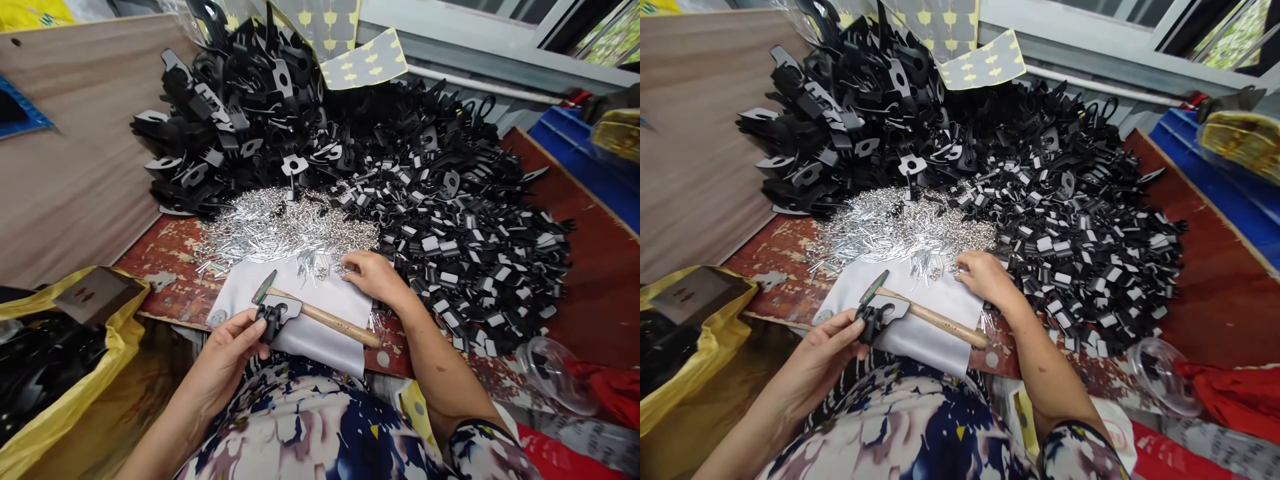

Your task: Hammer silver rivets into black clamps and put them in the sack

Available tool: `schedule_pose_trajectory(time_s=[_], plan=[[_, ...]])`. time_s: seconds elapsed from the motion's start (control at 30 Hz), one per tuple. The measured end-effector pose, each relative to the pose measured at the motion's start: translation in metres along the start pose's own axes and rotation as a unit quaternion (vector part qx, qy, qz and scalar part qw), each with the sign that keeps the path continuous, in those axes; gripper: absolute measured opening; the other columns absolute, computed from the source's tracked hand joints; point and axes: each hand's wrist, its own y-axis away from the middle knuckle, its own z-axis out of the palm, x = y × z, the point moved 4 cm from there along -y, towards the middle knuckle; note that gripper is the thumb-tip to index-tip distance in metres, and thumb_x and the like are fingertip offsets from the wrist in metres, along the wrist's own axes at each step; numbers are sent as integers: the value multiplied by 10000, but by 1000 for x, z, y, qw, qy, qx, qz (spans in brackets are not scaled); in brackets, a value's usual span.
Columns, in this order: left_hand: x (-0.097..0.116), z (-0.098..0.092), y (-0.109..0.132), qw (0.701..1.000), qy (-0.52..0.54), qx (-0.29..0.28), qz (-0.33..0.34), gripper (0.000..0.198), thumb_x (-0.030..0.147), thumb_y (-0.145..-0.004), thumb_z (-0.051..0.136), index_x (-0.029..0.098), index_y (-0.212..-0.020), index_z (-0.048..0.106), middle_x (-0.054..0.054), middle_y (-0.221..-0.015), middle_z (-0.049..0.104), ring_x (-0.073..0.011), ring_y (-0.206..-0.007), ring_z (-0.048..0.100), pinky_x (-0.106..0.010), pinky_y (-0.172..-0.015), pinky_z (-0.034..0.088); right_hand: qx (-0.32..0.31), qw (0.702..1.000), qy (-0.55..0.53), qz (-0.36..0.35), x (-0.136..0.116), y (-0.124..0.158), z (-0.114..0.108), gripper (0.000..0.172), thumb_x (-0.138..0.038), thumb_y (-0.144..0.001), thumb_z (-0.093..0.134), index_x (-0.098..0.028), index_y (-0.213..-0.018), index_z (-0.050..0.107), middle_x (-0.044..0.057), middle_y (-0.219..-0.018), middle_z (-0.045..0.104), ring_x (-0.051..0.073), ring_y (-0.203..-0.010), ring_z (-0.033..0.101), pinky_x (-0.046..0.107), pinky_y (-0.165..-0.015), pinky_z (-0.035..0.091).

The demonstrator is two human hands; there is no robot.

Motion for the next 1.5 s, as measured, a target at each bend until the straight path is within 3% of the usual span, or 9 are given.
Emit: schedule_pose_trajectory(time_s=[0.1,0.23,0.43,0.6,0.93,1.17,1.23,1.4,1.5], plan=[[0,3,-1,1000,-3,1,0,392,434,-598,968,141,-748,755,1,-760,595,-81,-561,513,-187,-501,508,20,995,-86,-54,-11,-5,8,133,-109,-878,628,-220,-847,695,-1,-840,683,151,-805,627,274,-774,463],[1,7,-1,1000,-13,-8,4,374,429,-623,956,140,-740,750,-8,-751,580,-100,-608,489,-195,-506,518,130,990,-48,-5,3,-1,-14,187,-87,-879,560,-213,-891,698,26,-913,688,175,-848,639,302,-807,473],[-3,7,-1,1000,-9,-12,12,343,404,-647,947,149,-733,734,0,-757,573,-101,-613,491,-199,-519,529,109,993,8,53,27,9,-32,208,-125,-893,571,-234,-1013,702,20,-954,731,198,-868,659,320,-810,478],[-7,4,-1,1000,-8,-11,11,354,416,-657,941,148,-781,747,-11,-804,614,-97,-611,514,-202,-530,530,109,968,211,75,17,9,-32,199,-119,-923,578,-227,-943,744,64,-996,744,236,-963,639,361,-850,388],[-9,3,2,1000,-4,-11,13,344,391,-650,947,138,-762,743,-20,-808,644,-97,-596,542,-211,-551,539,37,987,156,3,7,5,-15,136,-107,-846,674,-231,-799,703,31,-866,711,229,-919,591,357,-844,339],[-12,0,1,1000,0,-14,16,331,383,-671,938,140,-771,736,-14,-809,626,-104,-608,555,-214,-558,541,112,990,54,70,17,10,-30,118,-132,-869,577,-225,-884,647,-20,-764,668,158,-678,587,281,-663,397],[-13,0,1,1000,-1,-18,16,325,382,-680,933,142,-769,732,-7,-803,619,-101,-603,564,-207,-560,540,119,989,60,64,19,10,-32,138,-110,-851,590,-223,-880,665,-11,-800,688,168,-721,609,287,-691,409],[-13,0,1,1000,1,-13,20,324,376,-674,937,144,-769,732,2,-805,617,-96,-594,573,-205,-567,545,44,991,122,-24,11,5,-19,215,-70,-888,604,-233,-936,735,17,-941,748,208,-944,651,344,-881,395],[-14,-1,1,1000,2,-12,16,330,373,-665,942,143,-764,727,4,-791,621,-101,-586,583,-205,-562,537,59,983,171,-1,14,8,-29,188,-99,-904,624,-238,-916,751,28,-928,756,221,-935,651,361,-875,386]])
